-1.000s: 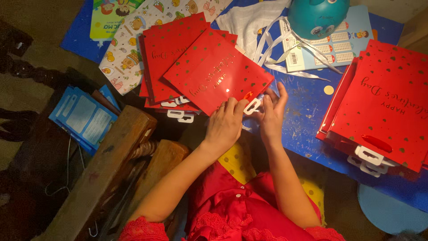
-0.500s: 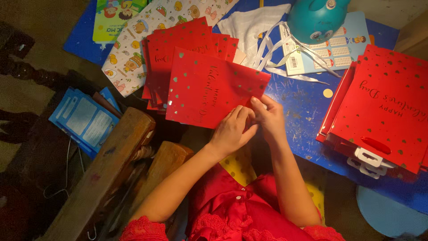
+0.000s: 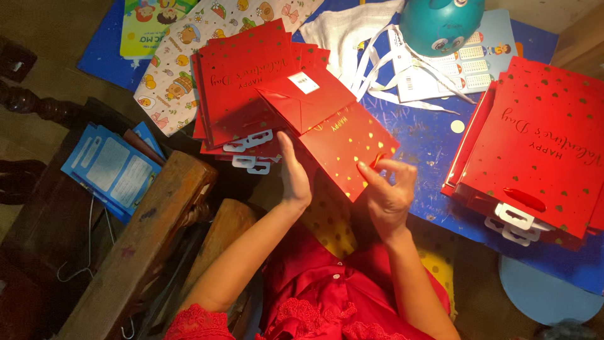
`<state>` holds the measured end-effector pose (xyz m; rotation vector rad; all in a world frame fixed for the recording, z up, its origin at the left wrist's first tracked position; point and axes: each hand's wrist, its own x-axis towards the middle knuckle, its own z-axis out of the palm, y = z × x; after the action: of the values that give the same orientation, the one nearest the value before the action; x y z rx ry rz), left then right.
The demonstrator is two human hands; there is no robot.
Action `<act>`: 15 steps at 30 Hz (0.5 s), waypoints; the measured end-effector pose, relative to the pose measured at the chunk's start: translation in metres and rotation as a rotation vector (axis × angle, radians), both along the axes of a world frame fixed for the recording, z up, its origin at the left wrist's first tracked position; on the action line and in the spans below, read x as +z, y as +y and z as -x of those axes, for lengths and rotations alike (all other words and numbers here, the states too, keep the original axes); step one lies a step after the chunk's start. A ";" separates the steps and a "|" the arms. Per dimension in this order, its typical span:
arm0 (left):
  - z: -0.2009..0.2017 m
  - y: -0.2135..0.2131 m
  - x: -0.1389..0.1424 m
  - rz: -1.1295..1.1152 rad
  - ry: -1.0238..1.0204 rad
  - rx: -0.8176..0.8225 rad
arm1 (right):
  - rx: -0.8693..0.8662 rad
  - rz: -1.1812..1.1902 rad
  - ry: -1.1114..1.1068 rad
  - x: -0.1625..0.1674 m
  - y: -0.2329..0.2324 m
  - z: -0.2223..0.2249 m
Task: The person assembles red Valentine's Day gift bags by hand, folding and inserting white plastic handles into the side slots. The person repeatedly picks up flat bags, folds them into shape, and secures the handles, stacking completed bags on the table.
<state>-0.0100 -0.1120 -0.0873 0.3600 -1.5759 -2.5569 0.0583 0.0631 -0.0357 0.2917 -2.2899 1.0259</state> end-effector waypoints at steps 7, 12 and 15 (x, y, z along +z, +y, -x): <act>0.000 0.005 0.001 -0.009 0.038 -0.060 | -0.073 -0.073 -0.008 -0.019 0.002 -0.012; -0.007 0.005 0.006 0.046 0.172 -0.050 | -0.160 0.054 -0.088 -0.030 0.005 -0.015; -0.013 0.005 0.010 0.154 0.171 -0.048 | -0.170 0.107 -0.086 -0.036 0.005 -0.017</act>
<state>0.0028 -0.1071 -0.0775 0.0862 -1.7206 -2.4057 0.0756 0.0680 -0.0722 0.0093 -2.2803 1.0868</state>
